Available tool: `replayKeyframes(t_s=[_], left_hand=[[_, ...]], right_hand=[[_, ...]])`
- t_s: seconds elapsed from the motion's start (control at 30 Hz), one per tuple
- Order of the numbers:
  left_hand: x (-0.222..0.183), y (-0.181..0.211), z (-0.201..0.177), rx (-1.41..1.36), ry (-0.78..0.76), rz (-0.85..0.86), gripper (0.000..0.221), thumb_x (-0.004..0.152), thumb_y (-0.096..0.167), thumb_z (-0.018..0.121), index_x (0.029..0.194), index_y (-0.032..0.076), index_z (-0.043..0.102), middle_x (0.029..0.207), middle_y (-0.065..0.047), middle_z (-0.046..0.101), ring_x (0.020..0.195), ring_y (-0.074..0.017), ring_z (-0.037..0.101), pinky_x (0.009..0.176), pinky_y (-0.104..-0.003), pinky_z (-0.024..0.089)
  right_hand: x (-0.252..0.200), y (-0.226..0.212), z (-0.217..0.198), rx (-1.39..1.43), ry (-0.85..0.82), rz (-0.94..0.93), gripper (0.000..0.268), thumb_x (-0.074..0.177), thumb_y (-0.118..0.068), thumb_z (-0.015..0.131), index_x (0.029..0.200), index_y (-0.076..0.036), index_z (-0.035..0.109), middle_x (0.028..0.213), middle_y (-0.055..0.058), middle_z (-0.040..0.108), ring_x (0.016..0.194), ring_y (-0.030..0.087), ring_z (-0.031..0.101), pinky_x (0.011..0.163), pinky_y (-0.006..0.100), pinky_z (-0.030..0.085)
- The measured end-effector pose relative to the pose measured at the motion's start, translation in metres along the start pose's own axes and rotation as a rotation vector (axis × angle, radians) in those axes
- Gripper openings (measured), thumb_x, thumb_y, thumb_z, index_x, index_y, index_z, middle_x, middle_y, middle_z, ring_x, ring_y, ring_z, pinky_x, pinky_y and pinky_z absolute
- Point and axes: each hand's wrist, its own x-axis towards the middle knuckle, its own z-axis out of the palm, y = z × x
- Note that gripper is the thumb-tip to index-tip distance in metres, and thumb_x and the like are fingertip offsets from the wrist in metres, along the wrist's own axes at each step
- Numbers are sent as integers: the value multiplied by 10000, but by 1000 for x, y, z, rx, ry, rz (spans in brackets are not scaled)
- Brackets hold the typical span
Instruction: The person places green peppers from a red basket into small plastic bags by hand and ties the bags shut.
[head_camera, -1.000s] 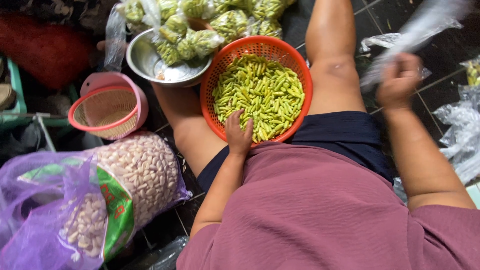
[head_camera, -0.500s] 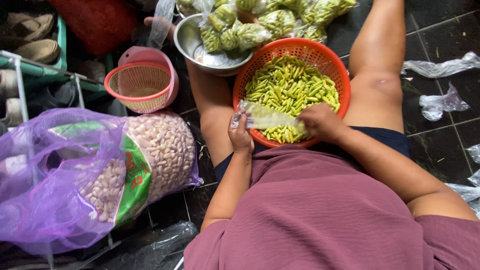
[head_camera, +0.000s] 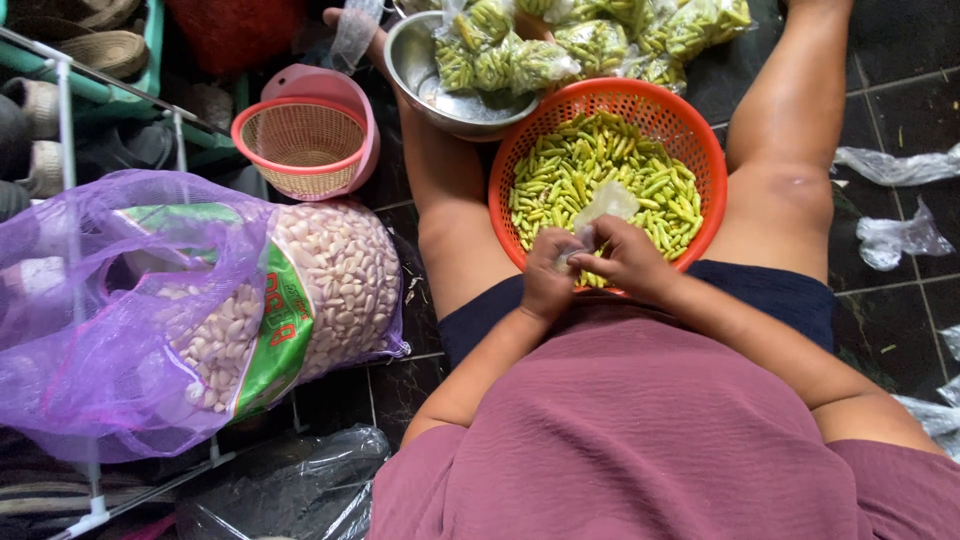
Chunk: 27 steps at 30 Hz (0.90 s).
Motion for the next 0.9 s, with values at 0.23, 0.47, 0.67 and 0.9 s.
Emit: replayKeyframes(t_s=[0.23, 0.47, 0.67, 0.9], left_hand=[[-6, 7, -6, -407, -190, -206, 202, 890, 99, 793, 1074, 24, 753, 1074, -91, 651, 1014, -171, 663, 867, -309, 584], [-6, -3, -2, -453, -106, -193, 59, 974, 52, 712, 1003, 18, 750, 1038, -124, 681, 1044, -184, 658, 908, -310, 528], [-26, -20, 11, -503, -357, -456, 259, 871, 55, 769, 1099, 109, 660, 925, 2, 669, 879, -78, 631, 792, -228, 501], [-27, -79, 10, -382, -144, -585, 101, 1001, 170, 708, 1091, 130, 686, 920, -13, 678, 866, -105, 638, 756, -305, 615]], right_hand=[[-10, 26, -1, 105, 51, 20, 151, 865, -106, 846, 878, -48, 707, 715, 63, 664, 645, 128, 613, 573, 268, 477], [-5, 56, -16, 26, 245, -50, 162, 862, 37, 723, 1000, -47, 732, 823, 103, 647, 733, 191, 631, 658, 303, 525], [-4, 57, -9, 112, 239, 63, 213, 884, 8, 633, 1057, -62, 737, 769, 72, 635, 683, 154, 608, 594, 276, 499], [-10, 59, -1, 811, 95, 428, 170, 844, -92, 548, 968, -11, 631, 555, 6, 398, 409, 41, 359, 364, 167, 228]])
